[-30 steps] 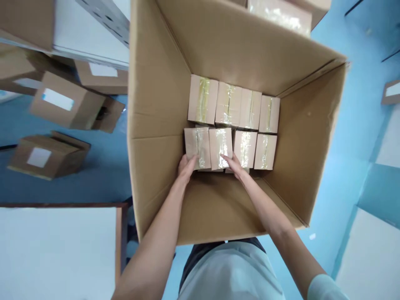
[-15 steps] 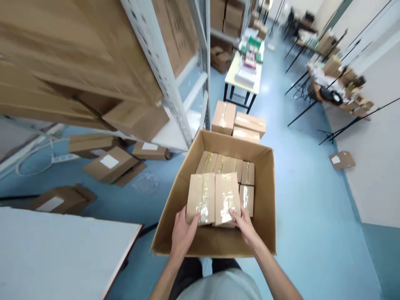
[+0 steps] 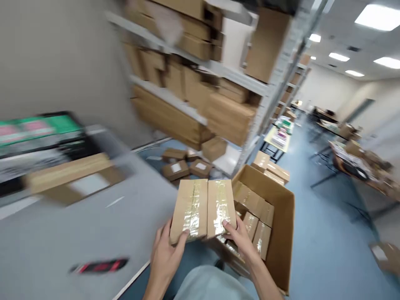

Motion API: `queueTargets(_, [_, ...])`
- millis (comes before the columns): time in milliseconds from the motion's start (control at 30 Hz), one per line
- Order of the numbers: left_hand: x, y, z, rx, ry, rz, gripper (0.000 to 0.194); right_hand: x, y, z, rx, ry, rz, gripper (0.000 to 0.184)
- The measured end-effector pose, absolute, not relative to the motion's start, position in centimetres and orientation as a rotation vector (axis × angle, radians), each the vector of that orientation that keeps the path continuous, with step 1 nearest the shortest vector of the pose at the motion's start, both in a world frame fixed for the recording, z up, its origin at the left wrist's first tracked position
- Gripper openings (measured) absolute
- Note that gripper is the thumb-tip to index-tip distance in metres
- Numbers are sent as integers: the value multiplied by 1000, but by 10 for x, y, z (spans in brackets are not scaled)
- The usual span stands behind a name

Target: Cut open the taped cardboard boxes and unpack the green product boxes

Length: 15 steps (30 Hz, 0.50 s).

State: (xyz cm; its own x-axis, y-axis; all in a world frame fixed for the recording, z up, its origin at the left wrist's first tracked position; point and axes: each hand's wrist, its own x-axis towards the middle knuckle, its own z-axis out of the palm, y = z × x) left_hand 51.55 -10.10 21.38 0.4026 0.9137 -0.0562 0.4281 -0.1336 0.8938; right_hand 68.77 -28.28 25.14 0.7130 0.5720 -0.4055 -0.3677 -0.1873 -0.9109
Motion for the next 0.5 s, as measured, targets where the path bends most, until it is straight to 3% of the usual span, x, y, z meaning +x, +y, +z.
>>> queueTargets(233, [308,-69,219,1499,1617,880,78,543,-150,235,-1543,-594,1168,79])
queueTargets(500, [123,-69,195,1236,2029,779,65,372,-57,176,-1449,-756,1619,67])
